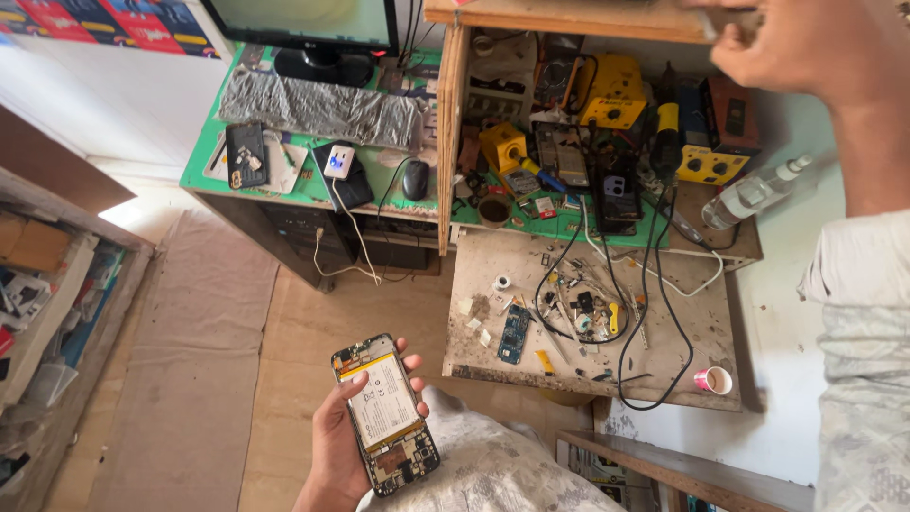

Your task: The person sits on a chair repairing a smartphone. They pry open the back cover with a green pry tool, peel off the display assembly, remove the battery, and use a metal spudger and tweezers to pry and lift the battery and internal components from the phone body.

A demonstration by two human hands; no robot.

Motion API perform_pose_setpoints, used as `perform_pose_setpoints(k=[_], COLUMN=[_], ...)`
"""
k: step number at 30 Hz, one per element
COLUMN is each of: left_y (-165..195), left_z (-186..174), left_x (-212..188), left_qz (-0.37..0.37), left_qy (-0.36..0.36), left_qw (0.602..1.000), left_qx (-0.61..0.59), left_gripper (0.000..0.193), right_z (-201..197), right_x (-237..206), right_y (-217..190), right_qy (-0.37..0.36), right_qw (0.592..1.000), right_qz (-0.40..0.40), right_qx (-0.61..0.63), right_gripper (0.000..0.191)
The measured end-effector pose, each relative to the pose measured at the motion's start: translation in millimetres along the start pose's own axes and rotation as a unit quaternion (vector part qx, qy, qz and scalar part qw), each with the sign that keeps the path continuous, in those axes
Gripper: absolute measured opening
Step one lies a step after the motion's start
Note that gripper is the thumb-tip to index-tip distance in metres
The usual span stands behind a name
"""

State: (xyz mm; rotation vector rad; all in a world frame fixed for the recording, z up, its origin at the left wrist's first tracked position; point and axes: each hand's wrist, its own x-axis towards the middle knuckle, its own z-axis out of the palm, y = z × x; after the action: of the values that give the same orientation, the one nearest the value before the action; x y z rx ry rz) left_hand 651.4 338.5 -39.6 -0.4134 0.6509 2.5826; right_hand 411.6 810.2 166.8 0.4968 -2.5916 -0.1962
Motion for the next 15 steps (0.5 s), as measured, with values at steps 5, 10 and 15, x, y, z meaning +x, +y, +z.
perform_pose_setpoints(k=[5,10,15], left_y=[-3,-3,0], left_z=[-2,-2,-4], left_x=[-1,-1,-2], left_qz=[-0.004,-0.01,-0.013], left_qy=[-0.014,-0.015,-0.021], left_qw=[1.0,1.0,1.0], left_qx=[-0.003,0.0,-0.013], left_gripper=[0.071,0.071,0.07], right_z=[14,26,51], right_x=[-27,-44,-82], right_y=[3,-3,-21], right_qy=[0.122,0.228,0.346], right_qw=[0.99,0.963,0.888], right_qz=[-0.062,-0.116,0.043], right_qx=[-0.028,0.082,0.3], right_gripper=[0.023,0.016,0.014])
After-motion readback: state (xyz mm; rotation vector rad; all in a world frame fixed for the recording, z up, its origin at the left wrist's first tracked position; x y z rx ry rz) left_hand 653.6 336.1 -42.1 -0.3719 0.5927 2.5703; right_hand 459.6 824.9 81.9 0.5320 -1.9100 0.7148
